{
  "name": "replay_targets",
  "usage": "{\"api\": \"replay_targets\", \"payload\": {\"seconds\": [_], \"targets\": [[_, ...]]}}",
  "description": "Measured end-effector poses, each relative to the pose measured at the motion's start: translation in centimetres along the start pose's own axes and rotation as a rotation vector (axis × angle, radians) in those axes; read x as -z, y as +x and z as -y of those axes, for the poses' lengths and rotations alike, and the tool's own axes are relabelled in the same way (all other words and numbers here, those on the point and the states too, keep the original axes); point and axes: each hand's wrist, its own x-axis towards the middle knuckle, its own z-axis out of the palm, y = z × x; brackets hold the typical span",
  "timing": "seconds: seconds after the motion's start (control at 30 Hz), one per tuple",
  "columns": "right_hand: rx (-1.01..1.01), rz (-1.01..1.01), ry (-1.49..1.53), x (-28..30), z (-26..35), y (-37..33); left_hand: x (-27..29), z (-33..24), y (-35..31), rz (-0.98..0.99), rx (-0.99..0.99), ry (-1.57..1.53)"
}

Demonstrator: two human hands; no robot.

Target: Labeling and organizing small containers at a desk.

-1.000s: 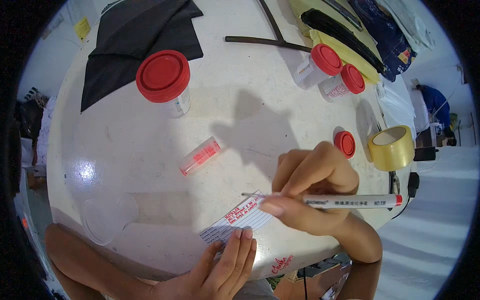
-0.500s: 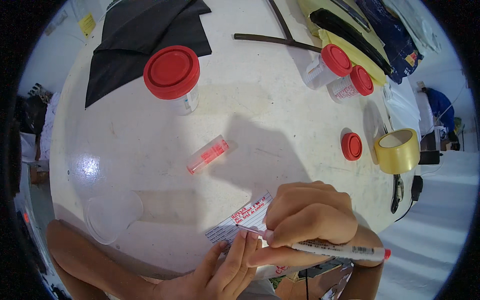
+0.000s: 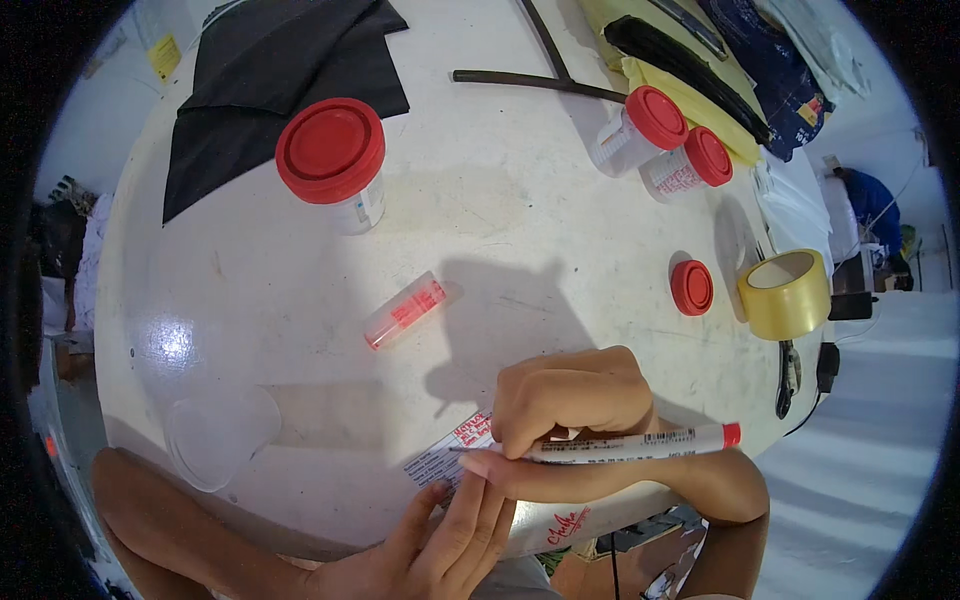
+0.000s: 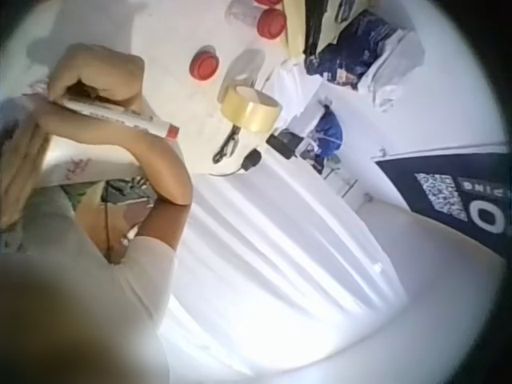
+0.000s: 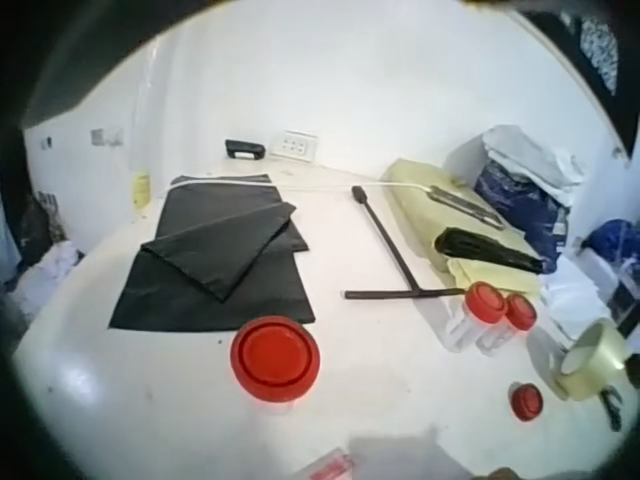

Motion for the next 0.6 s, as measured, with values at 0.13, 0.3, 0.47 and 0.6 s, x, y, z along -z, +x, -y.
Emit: {"api": "replay_targets", "payload": {"seconds": [0.13, 0.3, 0.47, 0.6], "targets": [[0.062, 0.007, 0.02, 0.81, -0.92, -0.66, -0.81, 0.6, 0.7, -0.028, -0.024, 0.009], [0.113, 0.122, -0.071, 0.95, -0.67, -0.27, -0.34, 0.45, 0.11, -0.029, -0.013, 0.057], [0.106, 0.089, -0.119, 0.88, -1.15, -0.37, -0.5, 0.71, 0.48, -0.027, -0.02, 0.041], [0.089, 0.071, -0.133, 1.05, -1.13, -0.34, -0.84, 0.95, 0.9, -0.023, -0.048, 0.061]]}}
